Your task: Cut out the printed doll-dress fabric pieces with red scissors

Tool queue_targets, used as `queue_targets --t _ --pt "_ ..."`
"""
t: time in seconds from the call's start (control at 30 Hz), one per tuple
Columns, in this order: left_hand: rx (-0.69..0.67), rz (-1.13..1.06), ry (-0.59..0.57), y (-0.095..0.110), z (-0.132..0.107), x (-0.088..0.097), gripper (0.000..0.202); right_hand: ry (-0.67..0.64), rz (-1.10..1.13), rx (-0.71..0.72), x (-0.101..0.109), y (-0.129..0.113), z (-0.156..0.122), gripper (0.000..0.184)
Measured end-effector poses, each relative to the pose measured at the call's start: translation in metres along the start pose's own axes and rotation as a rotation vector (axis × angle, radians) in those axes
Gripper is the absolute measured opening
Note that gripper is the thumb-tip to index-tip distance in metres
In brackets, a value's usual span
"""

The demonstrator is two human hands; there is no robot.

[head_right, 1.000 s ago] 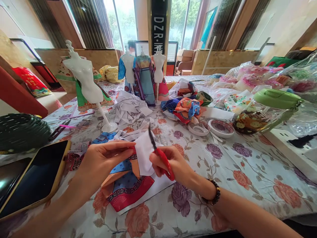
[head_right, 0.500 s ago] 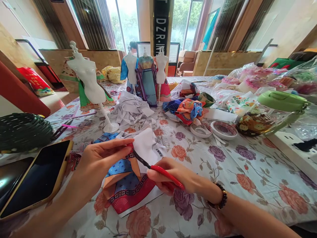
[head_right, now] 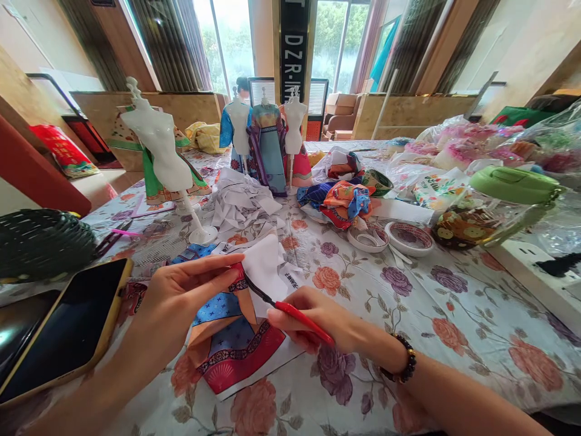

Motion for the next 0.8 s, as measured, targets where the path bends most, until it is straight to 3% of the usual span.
queue_targets --t 0.8 --pt "0.060 -0.075 -0.032 -0.004 0.000 -0.003 0.023 0.024 -0.045 -0.013 -0.005 -0.015 0.000 0.062"
Point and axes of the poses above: each hand's wrist, its own z-axis towards the middle knuckle, its own x-axis out of the back of the hand, y = z × x, the point moved 8 cm from there along z, towards the middle knuckle, and after that the axes turned 11 degrees about x, right-handed, at the moved point
